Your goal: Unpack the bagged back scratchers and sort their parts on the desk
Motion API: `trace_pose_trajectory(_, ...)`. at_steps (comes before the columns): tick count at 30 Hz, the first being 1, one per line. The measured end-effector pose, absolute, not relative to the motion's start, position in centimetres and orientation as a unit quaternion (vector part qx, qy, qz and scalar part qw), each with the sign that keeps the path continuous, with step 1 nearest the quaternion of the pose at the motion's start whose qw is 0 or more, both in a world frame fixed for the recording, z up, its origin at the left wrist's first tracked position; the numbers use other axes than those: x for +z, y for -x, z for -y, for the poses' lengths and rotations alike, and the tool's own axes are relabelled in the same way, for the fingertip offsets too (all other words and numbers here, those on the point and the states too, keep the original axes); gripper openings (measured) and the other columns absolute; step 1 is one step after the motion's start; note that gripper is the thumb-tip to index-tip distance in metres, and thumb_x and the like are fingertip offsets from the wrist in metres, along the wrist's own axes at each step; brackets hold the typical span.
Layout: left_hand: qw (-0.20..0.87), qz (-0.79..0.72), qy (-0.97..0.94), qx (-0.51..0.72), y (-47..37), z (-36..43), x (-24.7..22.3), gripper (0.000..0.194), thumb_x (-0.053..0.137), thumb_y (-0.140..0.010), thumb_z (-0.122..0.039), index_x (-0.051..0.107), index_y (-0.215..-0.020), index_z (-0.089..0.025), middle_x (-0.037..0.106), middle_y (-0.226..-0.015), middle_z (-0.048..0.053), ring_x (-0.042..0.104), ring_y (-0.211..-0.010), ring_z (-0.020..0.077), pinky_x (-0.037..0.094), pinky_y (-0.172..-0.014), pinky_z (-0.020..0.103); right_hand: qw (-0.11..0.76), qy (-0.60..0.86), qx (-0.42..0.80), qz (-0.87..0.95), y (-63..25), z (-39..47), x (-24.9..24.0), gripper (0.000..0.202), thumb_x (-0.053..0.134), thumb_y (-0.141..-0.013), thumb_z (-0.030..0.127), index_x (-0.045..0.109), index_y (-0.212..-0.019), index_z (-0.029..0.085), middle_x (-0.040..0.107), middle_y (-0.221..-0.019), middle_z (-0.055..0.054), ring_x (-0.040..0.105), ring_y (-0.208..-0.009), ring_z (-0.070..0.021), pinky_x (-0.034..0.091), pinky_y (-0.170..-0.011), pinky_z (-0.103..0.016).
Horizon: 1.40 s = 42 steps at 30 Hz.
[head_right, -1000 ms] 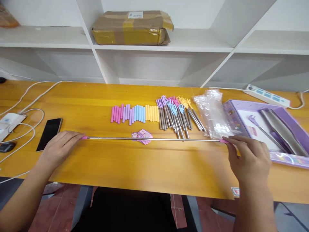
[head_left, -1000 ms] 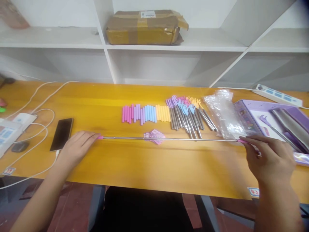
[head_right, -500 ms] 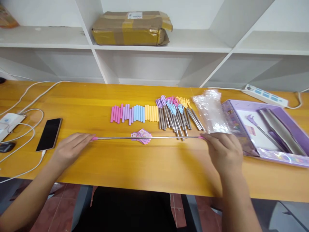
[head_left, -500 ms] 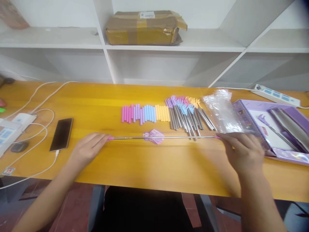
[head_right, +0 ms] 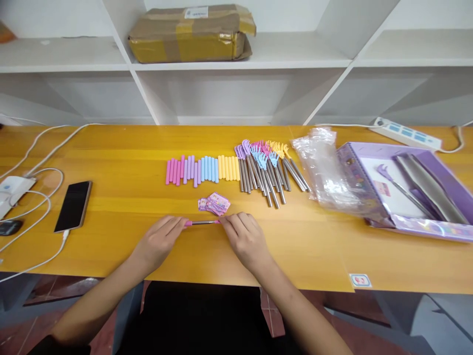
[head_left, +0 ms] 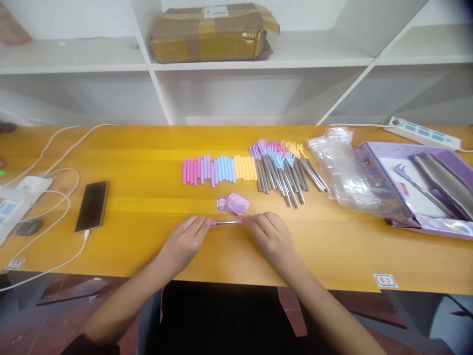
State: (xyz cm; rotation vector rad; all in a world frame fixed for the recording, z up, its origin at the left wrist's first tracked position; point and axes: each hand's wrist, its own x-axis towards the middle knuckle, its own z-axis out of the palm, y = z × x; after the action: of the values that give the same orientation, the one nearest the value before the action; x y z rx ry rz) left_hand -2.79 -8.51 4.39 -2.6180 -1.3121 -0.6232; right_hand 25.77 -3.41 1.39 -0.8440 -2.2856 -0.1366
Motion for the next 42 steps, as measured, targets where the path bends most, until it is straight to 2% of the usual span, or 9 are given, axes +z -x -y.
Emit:
trace_pose_trajectory(5,-0.001,0.434,0.867,-0.246,3.8,6.9,2.1,0.026,0.055,-0.110,-0.012,0.065,-0.134,-0.017,0.079,-0.111,0.012,0.073,-0.094,0.0241,0.063,-0.086,0.042,0.353,0.334,-0.032,0.873,-25.7,2.5,-0.1,0.026,0.063,-0.104,0.004,0.072,-0.121,0.021,0.073,-0.092,-0.006,0.057,-0.081,-0.0216,0.041,-0.073,-0.038)
trace_pose_trajectory(11,-0.056,0.454,0.845,-0.277,4.6,6.5,1.2,0.020,0.057,-0.112,-0.020,0.067,-0.129,-0.021,0.075,-0.115,0.010,0.074,-0.099,0.0209,0.061,-0.089,0.036,0.355,0.331,0.008,0.874,-25.4,2.2,-0.1,0.015,0.070,-0.105,0.011,0.071,-0.116,0.020,0.073,-0.093,-0.006,0.060,-0.085,-0.0217,0.042,-0.075,-0.037)
trace_pose_trajectory(16,-0.028,0.482,0.831,-0.277,4.6,6.6,1.7,0.008,0.061,-0.111,-0.026,0.067,-0.114,-0.021,0.070,-0.103,0.006,0.073,-0.089,0.0171,0.058,-0.080,0.029,0.358,0.327,0.029,0.874,-25.1,2.2,0.2,0.009,0.068,-0.107,0.014,0.072,-0.113,0.020,0.073,-0.092,-0.007,0.061,-0.087,-0.0217,0.043,-0.076,-0.037)
trace_pose_trajectory(22,-0.063,0.477,0.837,-0.260,4.0,6.8,1.7,0.011,0.056,-0.114,-0.026,0.063,-0.107,-0.020,0.069,-0.099,0.005,0.069,-0.084,0.0164,0.055,-0.077,0.030,0.364,0.335,0.039,0.868,-25.3,2.2,-0.1,0.007,0.067,-0.107,0.016,0.073,-0.109,0.019,0.071,-0.091,-0.006,0.058,-0.085,-0.0211,0.042,-0.077,-0.036)
trace_pose_trajectory(29,-0.033,0.470,0.837,-0.277,4.6,7.3,2.1,0.007,0.064,-0.110,-0.023,0.070,-0.111,-0.020,0.072,-0.098,0.005,0.067,-0.089,0.0186,0.052,-0.081,0.034,0.378,0.320,0.061,0.866,-25.2,2.1,0.0,0.009,0.066,-0.107,0.013,0.071,-0.110,0.019,0.070,-0.090,-0.005,0.059,-0.086,-0.0207,0.042,-0.076,-0.036)
trace_pose_trajectory(34,-0.031,0.471,0.836,-0.281,5.0,7.4,2.2,0.008,0.067,-0.108,-0.022,0.073,-0.114,-0.020,0.070,-0.096,0.004,0.063,-0.085,0.0168,0.049,-0.076,0.032,0.373,0.317,0.051,0.871,-25.5,2.3,0.1,0.007,0.067,-0.107,0.013,0.070,-0.108,0.019,0.070,-0.089,-0.005,0.059,-0.086,-0.0204,0.041,-0.076,-0.036)
trace_pose_trajectory(38,-0.027,0.490,0.828,-0.273,3.9,7.6,2.4,0.008,0.067,-0.109,-0.023,0.074,-0.106,-0.021,0.063,-0.084,0.000,0.054,-0.075,0.0144,0.042,-0.069,0.030,0.363,0.331,0.023,0.871,-24.7,3.1,1.1,0.007,0.066,-0.108,0.015,0.071,-0.103,0.019,0.069,-0.085,-0.004,0.057,-0.083,-0.0202,0.041,-0.075,-0.036)
trace_pose_trajectory(40,-0.007,0.492,0.829,-0.267,4.3,7.8,2.9,0.009,0.066,-0.109,-0.021,0.074,-0.105,-0.021,0.059,-0.079,0.000,0.052,-0.073,0.0148,0.041,-0.068,0.031,0.352,0.347,0.008,0.869,-25.4,3.5,1.9,0.010,0.065,-0.107,0.012,0.072,-0.107,0.020,0.071,-0.088,-0.005,0.060,-0.085,-0.0207,0.043,-0.075,-0.036)
trace_pose_trajectory(42,0.032,0.475,0.841,-0.258,6.5,8.3,3.8,0.011,0.067,-0.107,-0.017,0.075,-0.113,-0.021,0.062,-0.079,0.001,0.055,-0.076,0.0165,0.044,-0.071,0.032,0.340,0.370,-0.008,0.865,-28.4,3.6,2.7,0.018,0.065,-0.106,0.009,0.073,-0.116,0.021,0.076,-0.097,-0.006,0.065,-0.094,-0.0221,0.046,-0.079,-0.037)
